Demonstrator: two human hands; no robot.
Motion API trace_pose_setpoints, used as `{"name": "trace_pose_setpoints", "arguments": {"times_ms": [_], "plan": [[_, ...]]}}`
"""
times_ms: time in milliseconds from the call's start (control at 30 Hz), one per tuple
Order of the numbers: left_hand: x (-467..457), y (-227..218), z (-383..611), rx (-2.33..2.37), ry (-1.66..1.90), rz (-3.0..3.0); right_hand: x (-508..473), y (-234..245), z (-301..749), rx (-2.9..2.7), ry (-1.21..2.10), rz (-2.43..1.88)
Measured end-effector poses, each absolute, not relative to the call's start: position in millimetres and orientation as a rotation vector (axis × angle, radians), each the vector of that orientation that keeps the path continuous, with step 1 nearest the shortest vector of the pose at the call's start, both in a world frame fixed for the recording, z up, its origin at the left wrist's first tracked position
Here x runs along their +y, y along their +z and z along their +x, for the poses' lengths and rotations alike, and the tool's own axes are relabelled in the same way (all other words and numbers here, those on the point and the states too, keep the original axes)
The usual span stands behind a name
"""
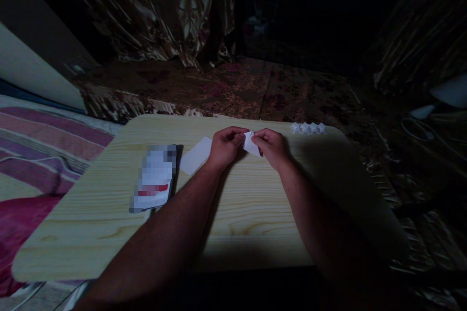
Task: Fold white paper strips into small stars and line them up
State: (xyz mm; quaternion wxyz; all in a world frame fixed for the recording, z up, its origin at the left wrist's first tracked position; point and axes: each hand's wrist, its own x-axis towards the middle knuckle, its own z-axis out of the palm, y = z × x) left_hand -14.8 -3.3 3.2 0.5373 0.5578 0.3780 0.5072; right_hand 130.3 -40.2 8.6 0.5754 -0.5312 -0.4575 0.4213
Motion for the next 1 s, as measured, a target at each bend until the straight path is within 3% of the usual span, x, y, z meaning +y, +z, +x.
{"name": "trace_pose_setpoints", "arguments": {"times_ms": [1000], "plan": [[-9.3,4.0,-10.9,0.838,1.264,1.487,-37.1,5.1,129.5,-1.037,0.921,-1.273]]}}
